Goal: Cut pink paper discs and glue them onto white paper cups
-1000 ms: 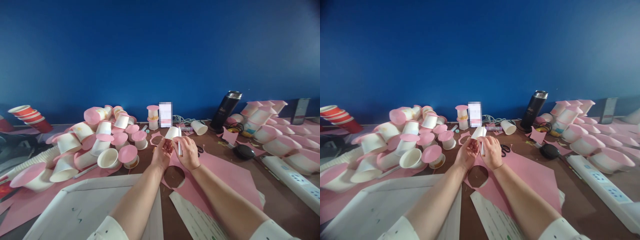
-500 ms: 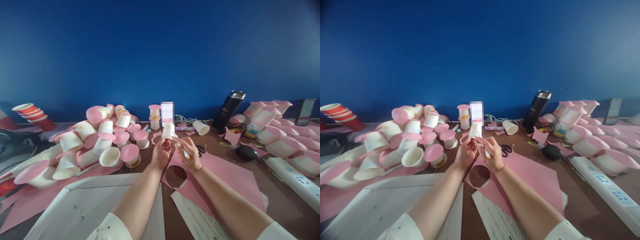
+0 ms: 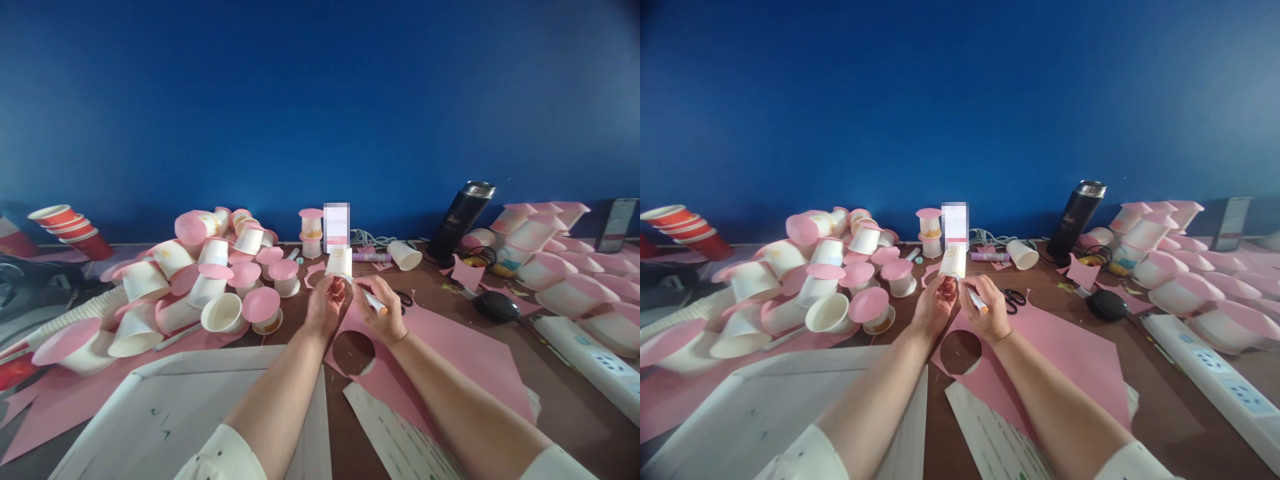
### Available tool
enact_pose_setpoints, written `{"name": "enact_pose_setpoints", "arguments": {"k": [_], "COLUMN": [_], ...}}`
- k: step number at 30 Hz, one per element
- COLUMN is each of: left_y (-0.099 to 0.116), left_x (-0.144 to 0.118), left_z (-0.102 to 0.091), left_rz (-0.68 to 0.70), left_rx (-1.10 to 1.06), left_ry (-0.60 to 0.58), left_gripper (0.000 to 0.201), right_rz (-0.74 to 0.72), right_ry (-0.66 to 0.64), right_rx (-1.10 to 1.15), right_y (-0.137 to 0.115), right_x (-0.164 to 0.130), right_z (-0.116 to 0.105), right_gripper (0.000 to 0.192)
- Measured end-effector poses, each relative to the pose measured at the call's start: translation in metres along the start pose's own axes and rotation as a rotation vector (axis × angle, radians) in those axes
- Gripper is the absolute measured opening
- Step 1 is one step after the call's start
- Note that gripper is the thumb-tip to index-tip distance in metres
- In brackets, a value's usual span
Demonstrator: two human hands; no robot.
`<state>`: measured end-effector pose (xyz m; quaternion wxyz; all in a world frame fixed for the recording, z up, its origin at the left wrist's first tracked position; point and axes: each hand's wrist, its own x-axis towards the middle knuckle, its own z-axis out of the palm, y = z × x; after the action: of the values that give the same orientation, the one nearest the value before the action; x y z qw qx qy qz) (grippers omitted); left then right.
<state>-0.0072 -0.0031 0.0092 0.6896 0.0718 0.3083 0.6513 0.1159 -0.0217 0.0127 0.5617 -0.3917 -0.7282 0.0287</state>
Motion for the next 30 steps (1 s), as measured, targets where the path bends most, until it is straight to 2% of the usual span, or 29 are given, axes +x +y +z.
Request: {"name": "enact_pose_setpoints", "arguments": {"k": [4,8,12,17,21,30], "left_y": [-0.0004,-0.0004,-0.0013,-0.0039,-0.0049,-0.0068], "left_x": [-0.0004,-0.0008,-0.0003,0.0007,0.0009,0.0027], "left_z": [0.0002,0.0007,0.0012,0.0005,-0.0001,-0.0020], "left_rz": [0.005,0.015,0.018,0.053,0.060,0.099], "left_rx": [0.011,0.000,0.021,0.025,0.053,0.106], "left_ry": [-0.005,-0.017,-0.036,-0.074,-0.050,-0.078], "left_gripper": [0.003,0.005,0.003,0.007,0.006,0.018], "right_rz": [0.024,0.022,0.010,-0.001,-0.005,-0.023], "right_ry": [0.038,-0.003,0.041,-0.010,0.041,0.023], "right_rx": [-0.019,-0.015,-0.033,-0.029,-0.044,-0.041], "right_y": [0.0010,0.0012,0.0012,-0.0006,-0.0019,-0.0040], "right_x": [0.0001,-0.0001,0.0004,0.0008,0.0014,0.0033], "right_z": [0.0005,0.0005,-0.0004,-0.0006,0.0005,-0.0004], "right_gripper": [0.008,0.007,0.008,0.008,0.009,0.009]}}
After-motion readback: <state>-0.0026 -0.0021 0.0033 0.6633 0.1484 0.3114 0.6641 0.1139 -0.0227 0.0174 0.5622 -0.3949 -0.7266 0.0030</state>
